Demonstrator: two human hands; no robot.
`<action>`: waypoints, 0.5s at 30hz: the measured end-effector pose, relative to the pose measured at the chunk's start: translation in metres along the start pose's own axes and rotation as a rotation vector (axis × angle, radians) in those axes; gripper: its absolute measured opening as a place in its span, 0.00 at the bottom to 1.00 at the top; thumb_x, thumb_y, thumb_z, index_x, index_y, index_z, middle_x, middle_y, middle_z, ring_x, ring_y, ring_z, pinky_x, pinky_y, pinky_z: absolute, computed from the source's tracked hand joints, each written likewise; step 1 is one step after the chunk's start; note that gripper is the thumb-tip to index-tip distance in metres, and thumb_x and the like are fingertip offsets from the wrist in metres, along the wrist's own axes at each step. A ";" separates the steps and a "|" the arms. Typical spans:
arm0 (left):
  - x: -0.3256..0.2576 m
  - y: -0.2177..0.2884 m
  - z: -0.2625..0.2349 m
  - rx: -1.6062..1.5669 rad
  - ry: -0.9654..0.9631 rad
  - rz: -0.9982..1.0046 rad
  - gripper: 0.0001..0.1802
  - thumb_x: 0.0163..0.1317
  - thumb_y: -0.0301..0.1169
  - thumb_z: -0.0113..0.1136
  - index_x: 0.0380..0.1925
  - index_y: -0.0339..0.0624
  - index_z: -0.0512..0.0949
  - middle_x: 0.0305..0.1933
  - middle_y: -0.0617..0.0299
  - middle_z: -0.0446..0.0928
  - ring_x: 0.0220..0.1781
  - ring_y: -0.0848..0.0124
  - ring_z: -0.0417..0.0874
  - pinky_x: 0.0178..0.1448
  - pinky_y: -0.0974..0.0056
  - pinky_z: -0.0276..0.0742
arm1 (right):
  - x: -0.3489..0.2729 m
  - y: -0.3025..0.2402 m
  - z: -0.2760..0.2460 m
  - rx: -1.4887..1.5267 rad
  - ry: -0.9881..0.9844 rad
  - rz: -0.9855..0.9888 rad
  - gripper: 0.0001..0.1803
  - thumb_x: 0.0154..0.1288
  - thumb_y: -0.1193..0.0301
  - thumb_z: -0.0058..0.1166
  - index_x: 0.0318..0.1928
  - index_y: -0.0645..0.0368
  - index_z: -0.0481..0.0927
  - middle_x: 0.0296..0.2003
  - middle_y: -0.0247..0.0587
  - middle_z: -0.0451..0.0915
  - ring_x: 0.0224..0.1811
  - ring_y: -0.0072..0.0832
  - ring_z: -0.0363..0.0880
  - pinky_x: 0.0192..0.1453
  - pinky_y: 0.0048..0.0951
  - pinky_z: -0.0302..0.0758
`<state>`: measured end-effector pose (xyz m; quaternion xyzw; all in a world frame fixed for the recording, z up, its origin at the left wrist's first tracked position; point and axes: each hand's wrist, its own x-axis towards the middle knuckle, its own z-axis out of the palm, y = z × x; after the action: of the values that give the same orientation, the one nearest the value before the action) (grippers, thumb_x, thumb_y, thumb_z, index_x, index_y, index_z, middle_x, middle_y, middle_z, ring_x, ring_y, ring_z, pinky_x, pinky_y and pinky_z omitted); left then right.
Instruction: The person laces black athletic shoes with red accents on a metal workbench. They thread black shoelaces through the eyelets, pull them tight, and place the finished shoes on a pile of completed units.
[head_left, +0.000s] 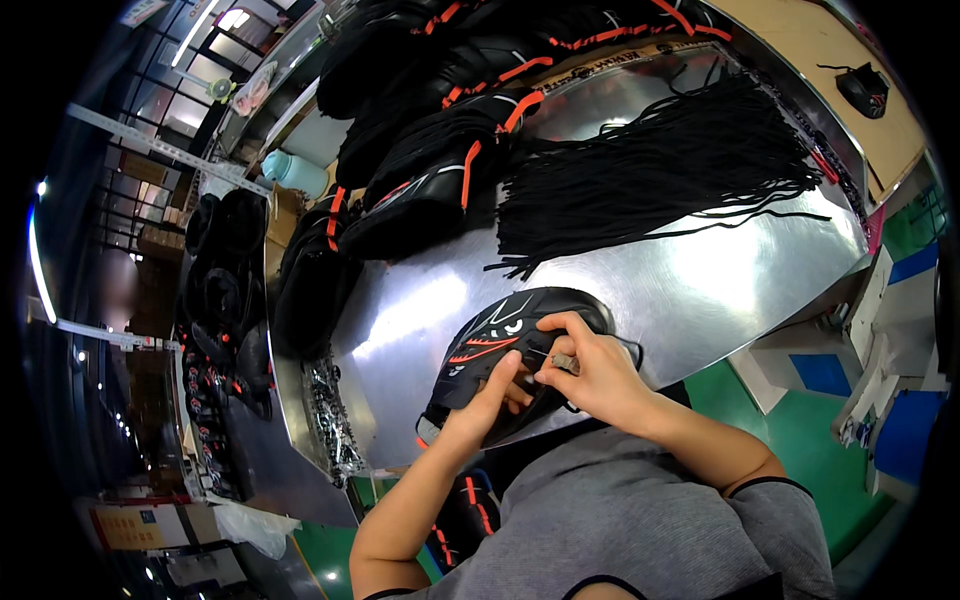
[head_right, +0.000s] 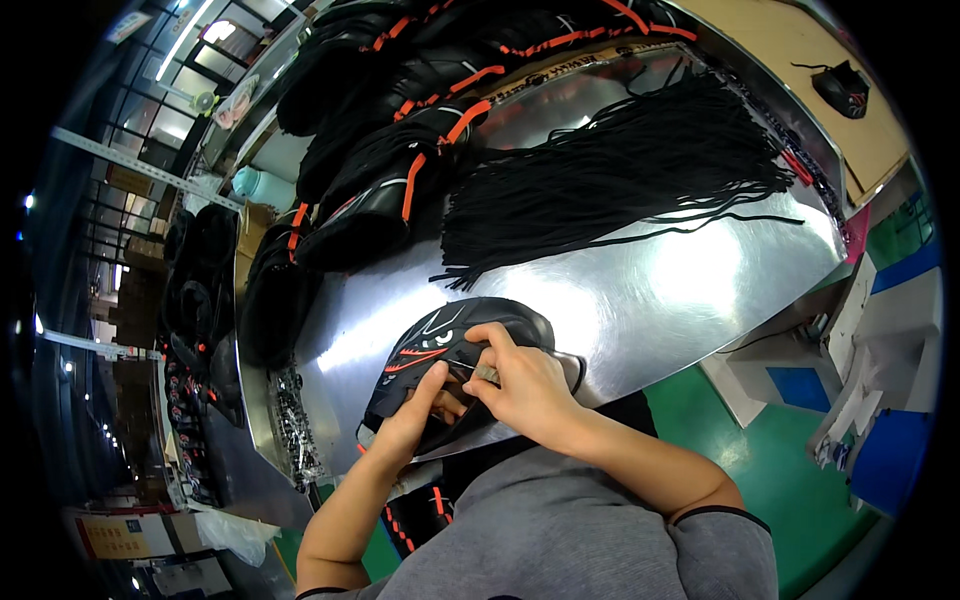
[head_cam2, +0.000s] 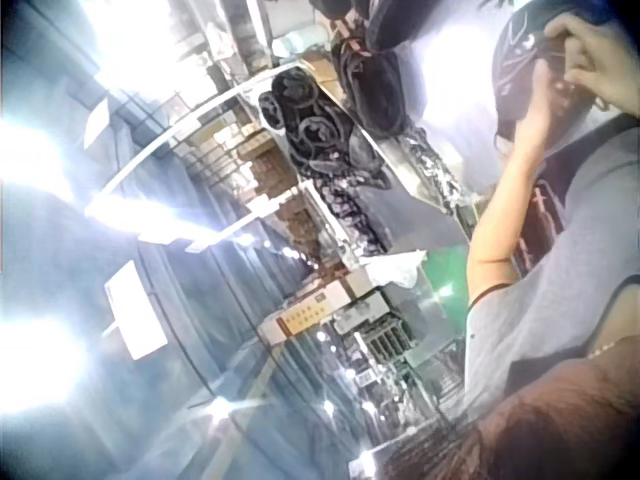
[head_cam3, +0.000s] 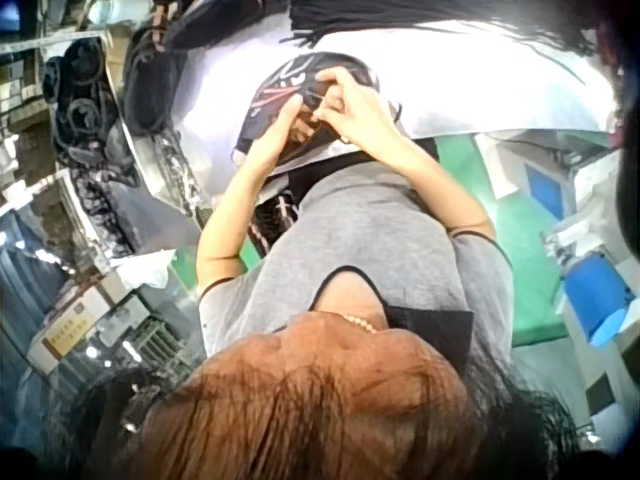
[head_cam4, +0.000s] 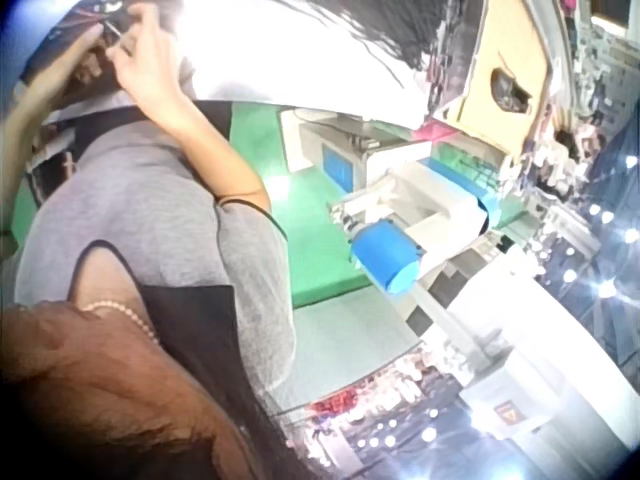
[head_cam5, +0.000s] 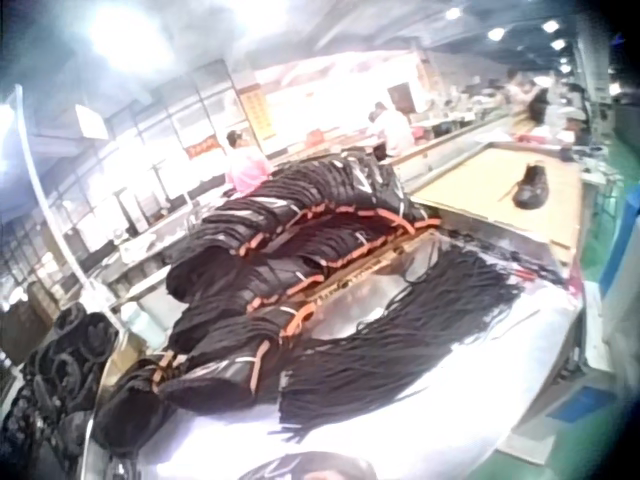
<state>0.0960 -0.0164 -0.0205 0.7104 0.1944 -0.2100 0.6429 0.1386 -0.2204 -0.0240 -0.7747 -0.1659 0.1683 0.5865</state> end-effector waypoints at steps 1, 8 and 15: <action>-0.002 0.000 0.002 0.017 0.017 0.003 0.25 0.74 0.50 0.58 0.43 0.35 0.81 0.36 0.56 0.83 0.28 0.70 0.83 0.33 0.68 0.76 | 0.000 -0.002 -0.001 -0.023 -0.015 -0.008 0.26 0.63 0.70 0.64 0.59 0.60 0.69 0.31 0.41 0.85 0.35 0.42 0.86 0.40 0.40 0.77; -0.009 0.008 0.010 0.109 0.099 0.010 0.19 0.71 0.43 0.64 0.46 0.37 0.82 0.38 0.62 0.83 0.32 0.74 0.84 0.30 0.69 0.76 | -0.013 -0.014 -0.019 -0.012 -0.057 -0.148 0.14 0.70 0.72 0.58 0.50 0.62 0.69 0.34 0.48 0.83 0.37 0.47 0.85 0.41 0.43 0.78; -0.011 0.011 0.016 0.072 0.139 0.043 0.14 0.69 0.35 0.67 0.48 0.37 0.82 0.40 0.63 0.83 0.34 0.77 0.82 0.34 0.70 0.82 | 0.002 -0.013 -0.025 -0.392 -0.034 -0.367 0.09 0.71 0.68 0.58 0.43 0.59 0.74 0.24 0.42 0.83 0.27 0.43 0.85 0.28 0.40 0.77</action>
<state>0.0920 -0.0336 -0.0064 0.7501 0.2153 -0.1532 0.6063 0.1514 -0.2375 -0.0057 -0.8274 -0.3428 0.0366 0.4433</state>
